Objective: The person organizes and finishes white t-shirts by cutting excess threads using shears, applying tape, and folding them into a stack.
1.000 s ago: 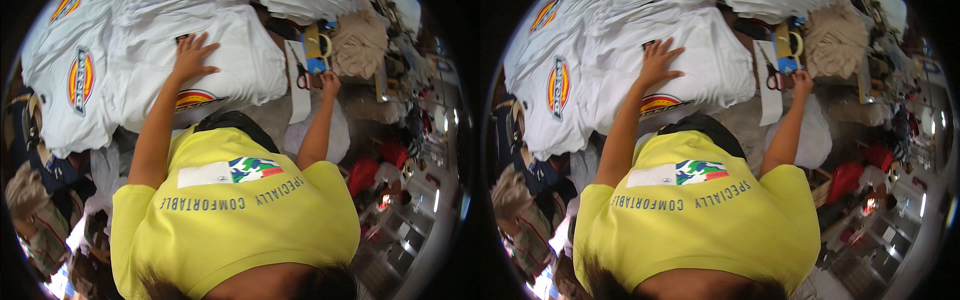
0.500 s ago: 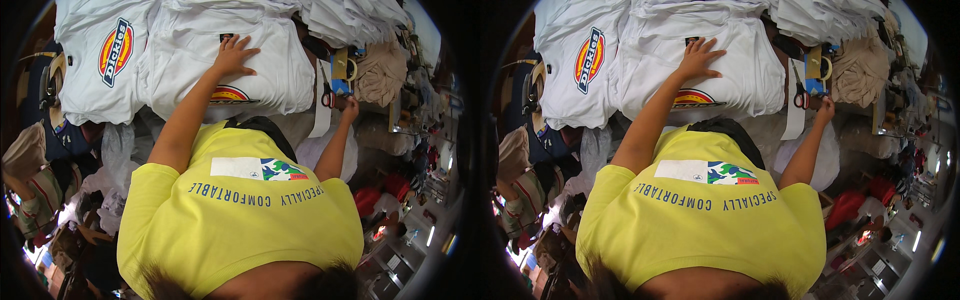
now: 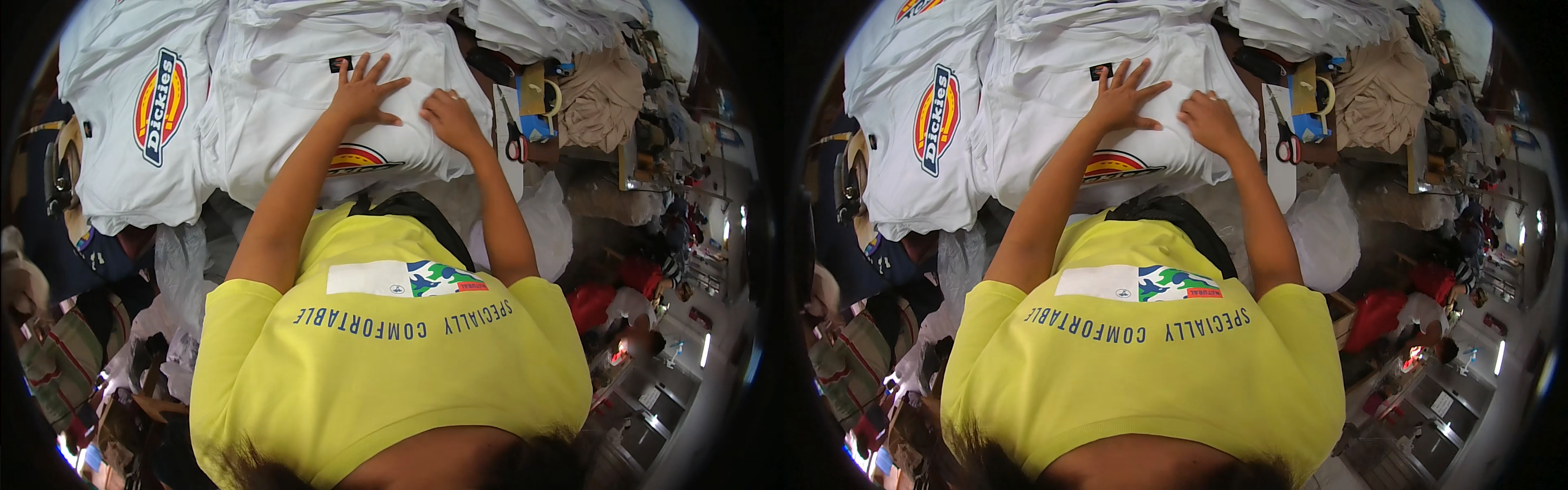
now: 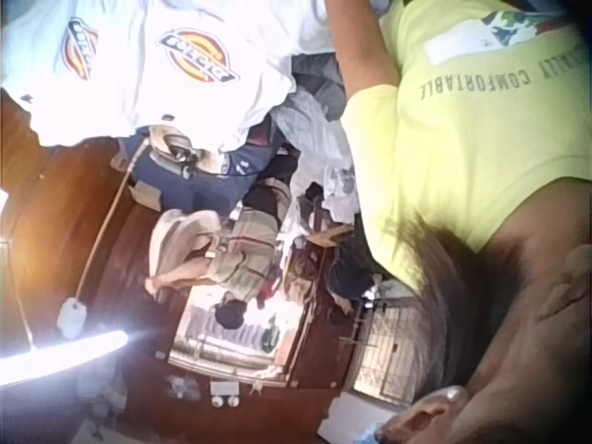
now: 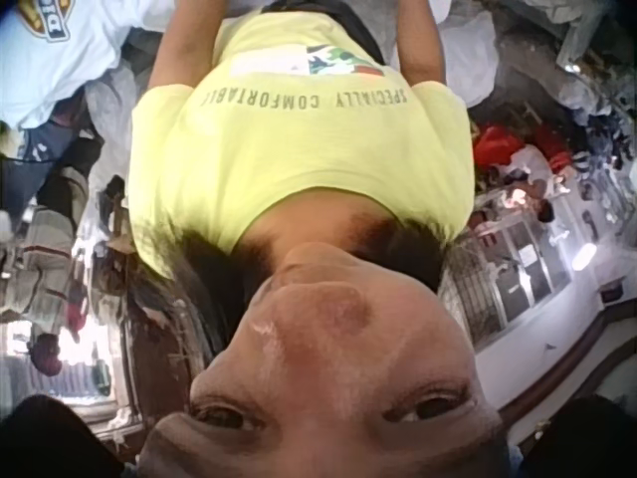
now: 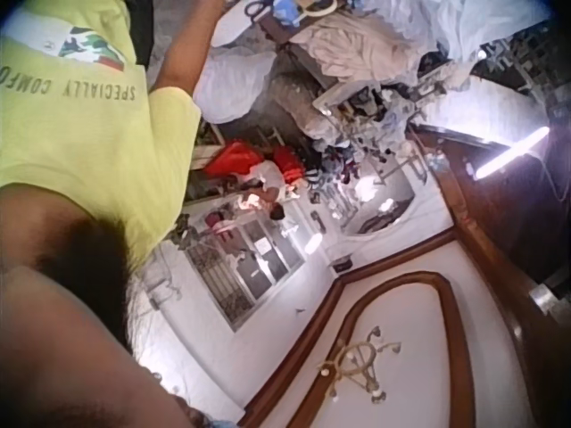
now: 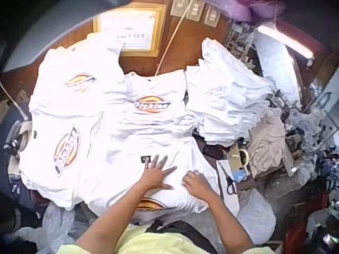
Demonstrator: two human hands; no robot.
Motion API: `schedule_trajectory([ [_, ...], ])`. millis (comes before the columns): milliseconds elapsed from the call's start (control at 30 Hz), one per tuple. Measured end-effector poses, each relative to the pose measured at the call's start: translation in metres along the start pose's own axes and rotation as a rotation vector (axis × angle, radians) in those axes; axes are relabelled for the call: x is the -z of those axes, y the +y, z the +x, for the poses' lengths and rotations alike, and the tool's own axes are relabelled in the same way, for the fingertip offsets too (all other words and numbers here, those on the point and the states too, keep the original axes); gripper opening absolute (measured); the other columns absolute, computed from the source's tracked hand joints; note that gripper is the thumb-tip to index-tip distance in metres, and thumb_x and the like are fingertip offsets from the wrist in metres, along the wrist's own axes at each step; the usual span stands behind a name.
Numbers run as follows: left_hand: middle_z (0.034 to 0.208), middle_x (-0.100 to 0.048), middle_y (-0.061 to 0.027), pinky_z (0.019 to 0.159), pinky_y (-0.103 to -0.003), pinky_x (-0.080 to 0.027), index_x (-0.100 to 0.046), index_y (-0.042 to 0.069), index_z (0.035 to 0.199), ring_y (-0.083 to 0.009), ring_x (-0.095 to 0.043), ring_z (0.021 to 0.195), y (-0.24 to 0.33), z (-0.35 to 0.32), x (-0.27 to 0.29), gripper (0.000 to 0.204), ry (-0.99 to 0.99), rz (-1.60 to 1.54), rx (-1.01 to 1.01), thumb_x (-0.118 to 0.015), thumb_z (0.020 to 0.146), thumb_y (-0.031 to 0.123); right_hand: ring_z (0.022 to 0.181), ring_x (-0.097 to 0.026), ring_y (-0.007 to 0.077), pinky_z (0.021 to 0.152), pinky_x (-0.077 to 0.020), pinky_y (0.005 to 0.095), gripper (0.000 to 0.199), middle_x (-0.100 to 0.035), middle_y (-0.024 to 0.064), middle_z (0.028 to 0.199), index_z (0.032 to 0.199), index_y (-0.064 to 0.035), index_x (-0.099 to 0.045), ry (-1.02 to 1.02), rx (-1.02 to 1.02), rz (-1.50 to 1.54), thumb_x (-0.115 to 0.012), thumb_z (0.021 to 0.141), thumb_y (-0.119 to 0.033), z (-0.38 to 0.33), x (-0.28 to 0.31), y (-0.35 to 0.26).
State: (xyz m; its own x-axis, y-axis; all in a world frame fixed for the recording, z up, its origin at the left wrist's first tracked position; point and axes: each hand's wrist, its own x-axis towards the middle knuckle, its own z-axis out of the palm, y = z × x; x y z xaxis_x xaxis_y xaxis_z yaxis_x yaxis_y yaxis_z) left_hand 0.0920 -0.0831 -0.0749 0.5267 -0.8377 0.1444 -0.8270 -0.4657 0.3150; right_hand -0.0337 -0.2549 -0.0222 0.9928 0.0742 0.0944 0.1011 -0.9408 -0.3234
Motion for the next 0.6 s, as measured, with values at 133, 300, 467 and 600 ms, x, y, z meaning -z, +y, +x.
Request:
schedule_trajectory([
  [133,0.146,-0.020,-0.0053,0.100,-0.062,-0.011,-0.040,0.044,0.128,-0.0354,-0.012,0.134,-0.001,0.000,-0.002,0.087,0.004,-0.013,0.004,-0.068,0.049,0.067,0.094,-0.052,0.0270,0.081,-0.0379,0.0396,0.012,-0.057,0.0041,0.095,0.081,-0.0082,-0.064,-0.092,0.033,-0.279,-0.059,0.077,-0.019,0.034,-0.008,-0.016],
  [300,0.145,-0.021,-0.0051,0.101,-0.062,-0.010,-0.041,0.044,0.127,-0.0344,-0.012,0.134,0.000,0.000,-0.001,0.086,-0.001,-0.028,0.015,-0.069,0.049,0.067,0.098,-0.053,0.0233,0.083,-0.0345,0.0435,0.015,-0.062,0.0059,0.091,0.081,-0.0082,-0.067,-0.173,-0.039,-0.637,-0.063,0.072,-0.019,0.050,-0.016,-0.027],
  [467,0.146,-0.020,-0.0048,0.101,-0.061,-0.010,-0.041,0.044,0.128,-0.0339,-0.010,0.135,0.002,0.000,0.003,0.087,-0.027,-0.018,0.036,-0.069,0.049,0.066,0.103,-0.053,0.0230,0.085,-0.0348,0.0445,0.019,-0.065,0.0039,0.088,0.080,-0.0102,-0.068,-0.165,-0.106,-0.670,-0.067,0.070,-0.025,0.055,-0.015,-0.025],
  [600,0.146,-0.018,-0.0048,0.101,-0.061,-0.010,-0.038,0.044,0.129,-0.0341,-0.010,0.135,0.002,0.002,0.002,0.088,-0.041,-0.016,0.033,-0.070,0.049,0.065,0.072,-0.061,0.0218,0.066,-0.0448,0.0350,0.022,-0.064,0.0077,0.073,0.077,-0.0096,-0.069,-0.319,-0.417,0.126,-0.069,0.071,-0.030,0.052,0.011,0.035],
])
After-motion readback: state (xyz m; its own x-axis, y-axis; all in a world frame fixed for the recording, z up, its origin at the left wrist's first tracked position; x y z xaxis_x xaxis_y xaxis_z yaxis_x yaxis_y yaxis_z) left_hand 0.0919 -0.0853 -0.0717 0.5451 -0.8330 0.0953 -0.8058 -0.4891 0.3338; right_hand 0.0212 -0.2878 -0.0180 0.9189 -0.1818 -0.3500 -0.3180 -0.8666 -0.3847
